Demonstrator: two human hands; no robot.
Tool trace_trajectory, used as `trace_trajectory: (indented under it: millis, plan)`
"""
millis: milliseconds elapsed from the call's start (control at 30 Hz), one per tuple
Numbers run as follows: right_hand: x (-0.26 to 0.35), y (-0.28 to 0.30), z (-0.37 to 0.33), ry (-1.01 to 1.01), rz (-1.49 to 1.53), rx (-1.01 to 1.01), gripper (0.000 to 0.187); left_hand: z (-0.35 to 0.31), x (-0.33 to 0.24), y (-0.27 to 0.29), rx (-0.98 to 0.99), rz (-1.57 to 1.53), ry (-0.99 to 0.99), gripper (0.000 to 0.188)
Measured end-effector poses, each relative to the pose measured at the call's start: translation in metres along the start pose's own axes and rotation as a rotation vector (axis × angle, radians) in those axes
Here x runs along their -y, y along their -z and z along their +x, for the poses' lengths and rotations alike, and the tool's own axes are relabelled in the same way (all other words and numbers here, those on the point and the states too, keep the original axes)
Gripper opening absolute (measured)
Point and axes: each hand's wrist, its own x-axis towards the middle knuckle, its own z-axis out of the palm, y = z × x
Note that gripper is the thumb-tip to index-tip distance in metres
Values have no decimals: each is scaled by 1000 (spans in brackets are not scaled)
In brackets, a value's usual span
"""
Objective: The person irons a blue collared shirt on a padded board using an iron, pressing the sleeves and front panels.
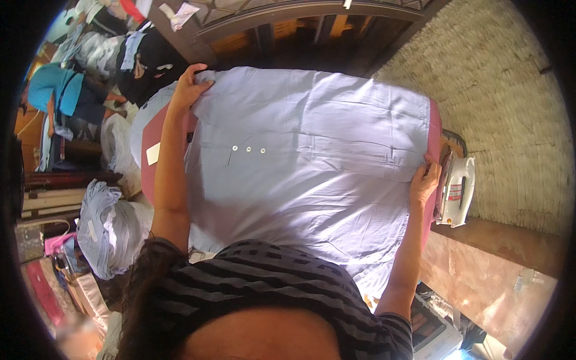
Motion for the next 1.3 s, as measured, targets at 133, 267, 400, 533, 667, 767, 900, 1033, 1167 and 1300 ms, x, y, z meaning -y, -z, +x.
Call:
trace_trajectory:
  millis: [133,267,400,533,667,767,900,1033,1167,1300]
  plan:
    - [-1,2,-3,23,-6,-14,27,15,-6,12,-40,194,17,37]
    - [0,0,-4,61,-20,-13,27,-4,6,29,-22,220,166,35]
    - [-6,-2,-2,126,-66,-1,27,-11,19,48,55,187,-13,40]
    - [-14,3,-1,126,-73,6,27,-13,-5,60,122,92,427,53]
    - [-15,-4,3,120,-65,14,28,-41,6,71,176,389,72,49]
    - [-17,-7,6,165,-83,13,27,-39,2,95,169,274,146,48]
    - [-21,-7,4,180,-100,0,25,-81,-30,125,-55,546,-119,42]
    - [-48,-5,2,110,-241,-7,26,-188,-91,152,270,760,504,50]
    - [-29,-13,0,187,-110,-26,25,-260,-70,128,-100,643,219,37]
    - [-40,-2,-4,100,-92,-34,26,-262,-36,110,-269,444,239,30]
